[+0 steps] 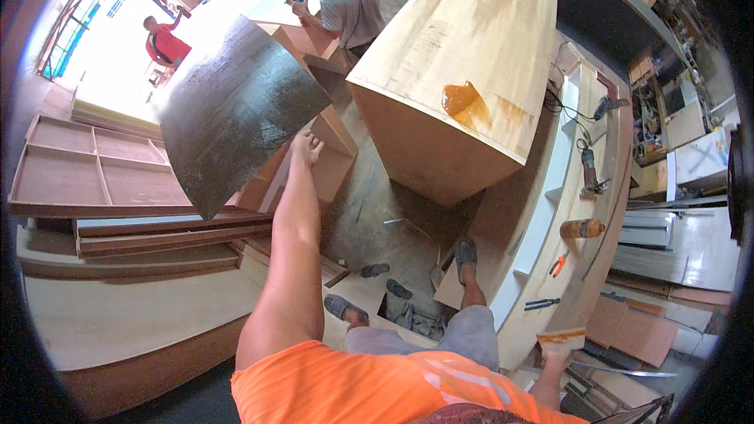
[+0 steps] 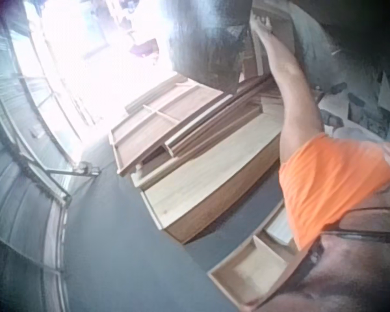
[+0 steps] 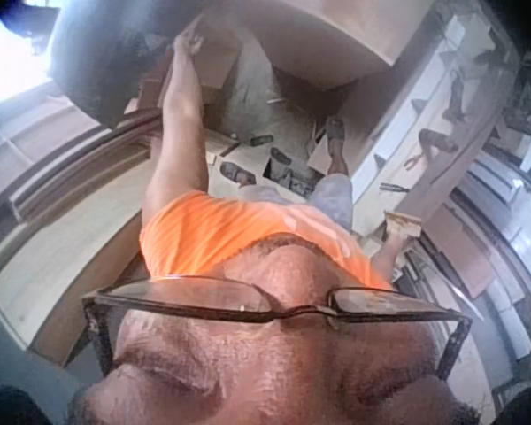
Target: The person applies a liquid finish to a large wooden panel using a cloth and a plastic bottle. They pour the finish onto the surface and spread it evenly, flipping the panel to treat both sides.
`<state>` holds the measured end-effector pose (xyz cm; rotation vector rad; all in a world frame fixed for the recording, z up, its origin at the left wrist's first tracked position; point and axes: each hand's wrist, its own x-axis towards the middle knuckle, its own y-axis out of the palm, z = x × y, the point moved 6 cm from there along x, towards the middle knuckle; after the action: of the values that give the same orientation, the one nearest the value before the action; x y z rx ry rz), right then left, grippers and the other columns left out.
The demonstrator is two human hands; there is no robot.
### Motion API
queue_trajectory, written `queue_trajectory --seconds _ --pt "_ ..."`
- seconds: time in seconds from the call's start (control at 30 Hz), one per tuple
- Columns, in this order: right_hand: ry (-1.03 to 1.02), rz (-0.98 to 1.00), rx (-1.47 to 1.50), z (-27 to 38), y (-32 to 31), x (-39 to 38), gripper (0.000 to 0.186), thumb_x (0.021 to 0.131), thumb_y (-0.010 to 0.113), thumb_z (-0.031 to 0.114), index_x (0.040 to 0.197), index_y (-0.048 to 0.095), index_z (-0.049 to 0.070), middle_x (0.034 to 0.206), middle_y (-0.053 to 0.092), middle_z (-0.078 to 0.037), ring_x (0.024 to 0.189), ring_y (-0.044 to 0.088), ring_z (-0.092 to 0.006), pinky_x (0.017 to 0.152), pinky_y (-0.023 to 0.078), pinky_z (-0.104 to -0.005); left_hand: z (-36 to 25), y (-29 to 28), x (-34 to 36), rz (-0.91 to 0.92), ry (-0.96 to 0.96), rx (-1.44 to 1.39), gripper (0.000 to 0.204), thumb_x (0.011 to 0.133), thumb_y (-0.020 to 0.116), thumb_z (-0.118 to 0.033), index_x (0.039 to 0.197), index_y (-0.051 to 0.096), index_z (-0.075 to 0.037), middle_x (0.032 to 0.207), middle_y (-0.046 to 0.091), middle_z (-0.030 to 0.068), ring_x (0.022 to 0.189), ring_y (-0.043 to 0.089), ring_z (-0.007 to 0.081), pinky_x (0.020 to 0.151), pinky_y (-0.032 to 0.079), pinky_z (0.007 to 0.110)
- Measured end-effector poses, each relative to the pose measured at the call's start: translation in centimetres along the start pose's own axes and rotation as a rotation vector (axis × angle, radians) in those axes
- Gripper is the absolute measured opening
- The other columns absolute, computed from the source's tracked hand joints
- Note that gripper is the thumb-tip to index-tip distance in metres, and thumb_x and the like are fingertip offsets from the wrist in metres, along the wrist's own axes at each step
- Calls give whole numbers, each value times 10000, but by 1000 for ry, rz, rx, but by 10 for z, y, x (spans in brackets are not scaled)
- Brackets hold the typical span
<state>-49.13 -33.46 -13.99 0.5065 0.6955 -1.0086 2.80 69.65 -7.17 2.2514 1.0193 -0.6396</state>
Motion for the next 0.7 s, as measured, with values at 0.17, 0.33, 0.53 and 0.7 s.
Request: queue_trajectory --seconds 0.17,0.33,0.53,0.7 --pt "-130 94 -792 -4 160 -25 725 876 483 641 1382 411 127 1398 435 -95 1272 430 -305 1104 311 -483 131 22 -116 435 264 565 489 899 614 -102 1360 502 18 1271 577 101 1081 569 211 914 473 324" --pt "-677 255 -2015 -46 297 -68 683 852 548 624 1291 499 103 1274 562 -111 1200 509 -271 1086 349 -406 289 96 -392 1025 67 902 573 849 693 -25 1385 501 -83 1163 610 56 1046 593 167 904 498 319" --pt "410 371 -211 -113 370 -95 517 905 443 542 1214 525 135 1195 568 -105 1127 536 -289 1018 412 -455 350 141 -480 1064 167 867 360 875 702 -103 1221 612 -65 1142 637 83 1029 593 158 861 491 319" --pt "717 271 274 -96 428 -99 558 952 308 544 1314 487 158 1330 521 -102 1216 500 -319 1046 403 -489 355 189 -469 933 290 1022 176 897 669 -90 1056 671 -15 907 659 61 851 617 143 762 497 295"
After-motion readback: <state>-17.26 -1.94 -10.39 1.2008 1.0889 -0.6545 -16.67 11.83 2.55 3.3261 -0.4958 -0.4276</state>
